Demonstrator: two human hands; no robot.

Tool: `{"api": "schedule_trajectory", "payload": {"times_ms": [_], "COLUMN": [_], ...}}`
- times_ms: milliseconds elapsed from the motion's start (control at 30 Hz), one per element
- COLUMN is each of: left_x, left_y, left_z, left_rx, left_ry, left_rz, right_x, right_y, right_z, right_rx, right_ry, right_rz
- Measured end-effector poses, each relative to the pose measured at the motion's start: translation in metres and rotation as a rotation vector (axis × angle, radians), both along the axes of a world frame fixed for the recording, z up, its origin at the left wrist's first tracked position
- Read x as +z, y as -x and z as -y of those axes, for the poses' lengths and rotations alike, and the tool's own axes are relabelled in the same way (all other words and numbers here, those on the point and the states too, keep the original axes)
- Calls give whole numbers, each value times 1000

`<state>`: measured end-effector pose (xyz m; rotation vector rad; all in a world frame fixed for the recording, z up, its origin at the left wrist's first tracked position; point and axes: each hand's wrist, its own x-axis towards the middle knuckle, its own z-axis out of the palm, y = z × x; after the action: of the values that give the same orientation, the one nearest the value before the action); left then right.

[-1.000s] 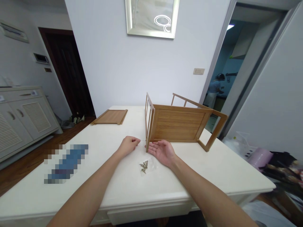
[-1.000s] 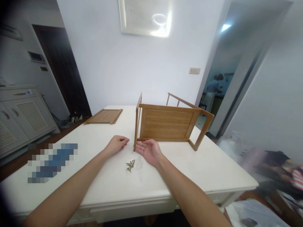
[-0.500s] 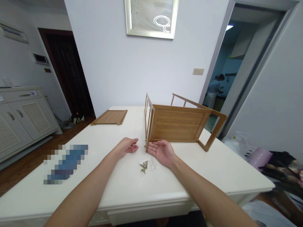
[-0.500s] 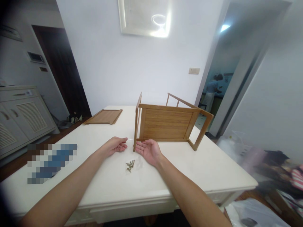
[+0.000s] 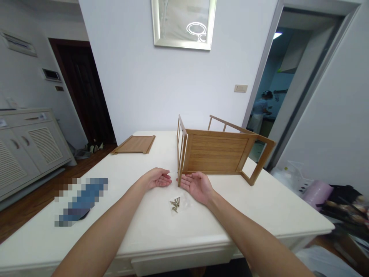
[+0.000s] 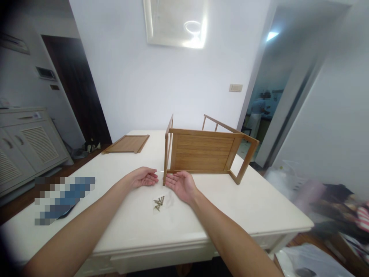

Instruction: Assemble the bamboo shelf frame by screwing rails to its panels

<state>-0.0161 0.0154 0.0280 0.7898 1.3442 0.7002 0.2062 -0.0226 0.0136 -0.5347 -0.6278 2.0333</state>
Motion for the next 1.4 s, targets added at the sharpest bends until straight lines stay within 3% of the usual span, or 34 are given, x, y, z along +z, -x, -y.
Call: {"api": "schedule_trajectory", "payload": {"times_ms": [367, 533, 767, 1400], "left_x": [2, 3, 3, -12], "left_y": [-3, -6, -10, -12], "left_z": [-5, -4, -2, 18], "left_rx": [44, 141, 166, 125], "left_ry": [85, 148, 119, -334], "left_rz": [25, 131, 158, 87], "right_x": [1, 0, 1, 2], "right_y": [0, 0, 1, 0], "right_z": [1, 1, 2, 2], "right_rx": [-3, 4, 1, -15], "right_ry": [11, -1, 4, 27], "right_rz": [18, 20, 5, 29]}}
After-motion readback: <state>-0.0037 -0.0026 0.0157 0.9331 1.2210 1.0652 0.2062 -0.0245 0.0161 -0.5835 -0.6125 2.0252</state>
